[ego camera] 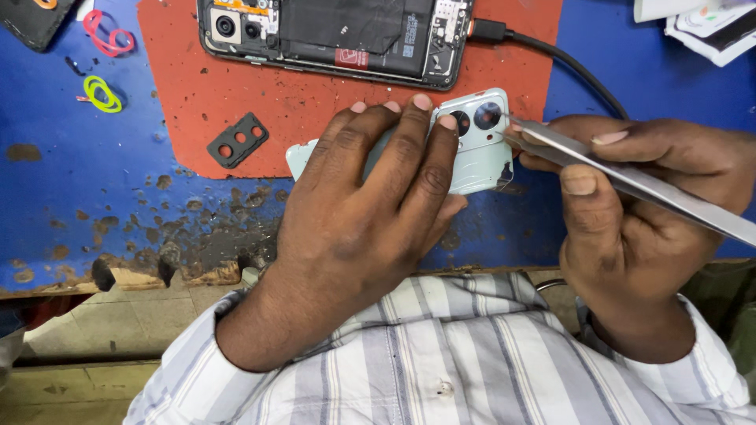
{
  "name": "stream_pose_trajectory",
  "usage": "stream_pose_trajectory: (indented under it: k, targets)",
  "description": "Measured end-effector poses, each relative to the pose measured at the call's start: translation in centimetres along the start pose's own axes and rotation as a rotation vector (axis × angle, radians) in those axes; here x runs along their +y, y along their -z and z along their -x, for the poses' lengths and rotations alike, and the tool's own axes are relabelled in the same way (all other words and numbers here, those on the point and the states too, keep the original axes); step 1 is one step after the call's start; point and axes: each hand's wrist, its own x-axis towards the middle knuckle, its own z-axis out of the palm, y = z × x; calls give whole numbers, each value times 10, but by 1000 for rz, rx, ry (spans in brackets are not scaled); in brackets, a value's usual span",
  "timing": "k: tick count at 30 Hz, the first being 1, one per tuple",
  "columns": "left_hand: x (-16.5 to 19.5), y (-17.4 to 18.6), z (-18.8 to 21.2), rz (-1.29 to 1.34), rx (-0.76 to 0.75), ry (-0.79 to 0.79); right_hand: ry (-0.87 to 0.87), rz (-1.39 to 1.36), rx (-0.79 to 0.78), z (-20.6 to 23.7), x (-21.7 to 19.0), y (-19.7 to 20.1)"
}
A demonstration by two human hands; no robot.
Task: The person removes a camera module cover from a light green smartphone using a metal prying tool and tweezers. They then scrape residue from the camera housing and reattach the cover, pressing it into place.
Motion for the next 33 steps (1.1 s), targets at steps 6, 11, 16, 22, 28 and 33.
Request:
stream_pose_trajectory:
  k: [6, 11, 16, 22, 28, 33]
  targets:
    - [-3, 1, -2, -2, -15, -19, -107, -1, 75, 6, -4, -5]
    - [-3, 0, 0, -2, -22, -13, -102, 38, 76, 8, -3, -6]
    - [-4, -2, 3, 2, -11, -24, -64, 55, 65, 11, 1, -7]
    - [-5, -5, 5, 19, -11, -27, -55, 87, 38, 16, 5, -4]
    - [-5, -5, 6, 31, 1, -21, -66, 100, 43, 20, 9, -3]
    - [-5, -5, 6, 15, 2, -24, -45, 131, 33, 27, 11, -5]
